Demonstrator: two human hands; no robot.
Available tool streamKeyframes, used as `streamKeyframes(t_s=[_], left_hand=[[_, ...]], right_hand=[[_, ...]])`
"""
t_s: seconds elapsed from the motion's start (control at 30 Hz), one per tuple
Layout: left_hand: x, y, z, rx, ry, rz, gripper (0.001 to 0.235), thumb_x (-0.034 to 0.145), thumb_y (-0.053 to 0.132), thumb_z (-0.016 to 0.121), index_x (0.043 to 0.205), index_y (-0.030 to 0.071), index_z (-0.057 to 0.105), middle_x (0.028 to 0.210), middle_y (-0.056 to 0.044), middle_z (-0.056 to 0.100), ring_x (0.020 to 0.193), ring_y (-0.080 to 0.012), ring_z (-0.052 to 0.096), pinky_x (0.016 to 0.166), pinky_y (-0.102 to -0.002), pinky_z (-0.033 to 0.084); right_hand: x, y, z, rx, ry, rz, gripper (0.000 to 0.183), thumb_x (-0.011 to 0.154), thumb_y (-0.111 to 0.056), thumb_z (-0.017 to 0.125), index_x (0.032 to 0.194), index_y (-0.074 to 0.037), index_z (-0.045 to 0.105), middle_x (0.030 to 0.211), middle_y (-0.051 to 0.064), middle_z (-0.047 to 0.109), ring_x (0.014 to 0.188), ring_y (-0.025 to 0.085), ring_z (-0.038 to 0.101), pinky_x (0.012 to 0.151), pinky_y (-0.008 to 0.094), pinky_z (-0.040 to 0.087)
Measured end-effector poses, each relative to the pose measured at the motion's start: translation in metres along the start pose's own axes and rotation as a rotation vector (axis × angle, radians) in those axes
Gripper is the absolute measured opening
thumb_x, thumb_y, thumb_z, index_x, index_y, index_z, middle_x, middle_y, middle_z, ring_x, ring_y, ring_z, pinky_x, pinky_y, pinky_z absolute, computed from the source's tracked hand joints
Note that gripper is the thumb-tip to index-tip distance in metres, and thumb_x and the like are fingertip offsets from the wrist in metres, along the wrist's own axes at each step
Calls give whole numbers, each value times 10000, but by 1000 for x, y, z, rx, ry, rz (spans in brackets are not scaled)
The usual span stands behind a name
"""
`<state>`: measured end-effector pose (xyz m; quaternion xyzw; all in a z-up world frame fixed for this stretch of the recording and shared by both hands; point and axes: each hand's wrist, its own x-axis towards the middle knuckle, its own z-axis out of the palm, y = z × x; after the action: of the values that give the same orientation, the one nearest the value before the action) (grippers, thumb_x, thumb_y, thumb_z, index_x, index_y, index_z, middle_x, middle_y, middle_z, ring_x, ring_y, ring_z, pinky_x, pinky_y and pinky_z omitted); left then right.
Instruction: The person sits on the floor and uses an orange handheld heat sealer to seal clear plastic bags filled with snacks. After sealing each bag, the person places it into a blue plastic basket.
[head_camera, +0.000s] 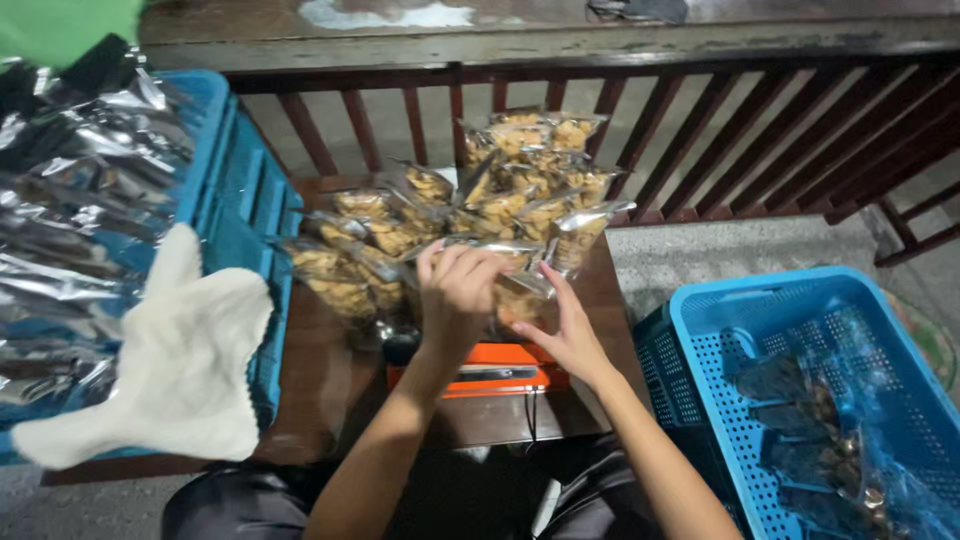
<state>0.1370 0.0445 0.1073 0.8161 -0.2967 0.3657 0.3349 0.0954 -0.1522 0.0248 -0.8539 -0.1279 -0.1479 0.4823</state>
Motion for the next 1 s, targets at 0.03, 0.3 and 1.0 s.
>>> streamKeyframes(t_s=[0.03, 0.3, 1.0], left_hand=[[7, 9, -12, -45, 27, 0, 135, 891, 70, 613, 913, 149, 721, 953, 5, 725, 1003, -216, 661, 1063, -495, 391], [10, 35, -95, -389, 69, -126, 289, 939, 39, 634, 1227, 30, 651, 1203, -142, 684, 1152, -340, 644, 1033, -454, 493], [-159, -83, -34, -10, -233, -527, 298, 787, -96, 578, 981, 37, 759, 1036, -136, 705, 1023, -363, 649, 916, -443, 524]], right_hand=[[-1, -11, 1, -30, 24, -44, 942, 802, -246, 866, 1550, -8, 344, 1562, 230, 454, 1461, 334, 433, 1185, 416, 351], [-64, -61, 22, 155, 10, 167, 749, 863, -252, 820, 1472, -15, 454, 1363, 144, 658, 1228, 206, 656, 1065, 353, 523], [-144, -49, 125, 1014, -59, 1055, 485, 946, -344, 583, 1363, -100, 554, 1166, 115, 717, 948, 236, 748, 792, 405, 630]])
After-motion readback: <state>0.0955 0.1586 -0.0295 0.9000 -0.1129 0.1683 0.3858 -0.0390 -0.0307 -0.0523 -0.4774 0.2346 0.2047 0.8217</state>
